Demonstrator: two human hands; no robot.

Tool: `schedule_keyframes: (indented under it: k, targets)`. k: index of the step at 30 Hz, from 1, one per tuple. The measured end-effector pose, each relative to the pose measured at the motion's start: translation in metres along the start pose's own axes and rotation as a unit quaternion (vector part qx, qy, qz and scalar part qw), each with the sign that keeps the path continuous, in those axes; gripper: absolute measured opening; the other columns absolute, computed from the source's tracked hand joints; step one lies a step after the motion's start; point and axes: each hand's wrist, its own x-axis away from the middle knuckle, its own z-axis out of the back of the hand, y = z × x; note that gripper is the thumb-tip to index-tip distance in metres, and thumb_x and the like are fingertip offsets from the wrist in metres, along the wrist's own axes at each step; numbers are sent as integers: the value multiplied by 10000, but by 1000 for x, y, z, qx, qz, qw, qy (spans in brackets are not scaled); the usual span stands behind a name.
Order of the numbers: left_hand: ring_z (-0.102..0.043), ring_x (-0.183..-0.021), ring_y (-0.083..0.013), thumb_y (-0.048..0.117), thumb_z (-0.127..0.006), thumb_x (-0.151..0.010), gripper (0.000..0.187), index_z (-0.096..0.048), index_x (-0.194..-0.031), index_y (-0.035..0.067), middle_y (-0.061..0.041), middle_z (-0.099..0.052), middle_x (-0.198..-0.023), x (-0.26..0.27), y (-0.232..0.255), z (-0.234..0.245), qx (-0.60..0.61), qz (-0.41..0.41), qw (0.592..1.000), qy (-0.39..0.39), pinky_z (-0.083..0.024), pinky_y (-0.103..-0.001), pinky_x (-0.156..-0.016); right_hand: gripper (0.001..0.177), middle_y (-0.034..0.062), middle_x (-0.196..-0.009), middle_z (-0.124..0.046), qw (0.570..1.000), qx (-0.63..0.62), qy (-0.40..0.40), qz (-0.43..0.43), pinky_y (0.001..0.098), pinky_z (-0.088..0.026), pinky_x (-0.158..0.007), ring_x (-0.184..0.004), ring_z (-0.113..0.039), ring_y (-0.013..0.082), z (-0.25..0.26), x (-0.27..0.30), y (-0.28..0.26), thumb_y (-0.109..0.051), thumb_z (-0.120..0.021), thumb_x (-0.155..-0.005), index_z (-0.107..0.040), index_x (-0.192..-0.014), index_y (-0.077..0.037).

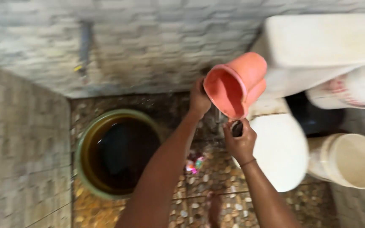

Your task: Scrubbing and rinsing the exterior and interior surfaces of a toilet bowl.

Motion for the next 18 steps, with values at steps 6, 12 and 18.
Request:
schedule_keyframes:
  k: [6,12,18]
  targets:
    - [-627,-1148,-233,398,-698,-958,516,-531,-1400,190,-77,-648,-1269,160,-203,88,728,66,668,-140,-538,-385,-951,540,197,-946,-734,968,31,-244,45,465,-576,-754,-833,-723,399,-155,72,-67,-134,-807,-726,-653,-1238,-60]
    - [-581,-1057,-151,157,-645,-1056,471,-488,-1485,42,-67,-626,-1243,282,-170,164,248,130,948,-150,-494,-296,-901,373,156,-1036,-745,761,273,-581,97,485,-571,-863,-995,-711,360,-332,122,-77,-162,-664,-806,-716,-1174,-202]
    - [-602,-802,-222,13,-635,-1029,377,-648,-1405,24,-144,-663,-924,350,-188,201,-38,172,965,-196,-470,-320,-728,330,134,-1120,-743,804,424,-408,91,470,-624,-679,-875,-764,301,-450,240,83,-173,-492,-1009,-601,-1302,-69]
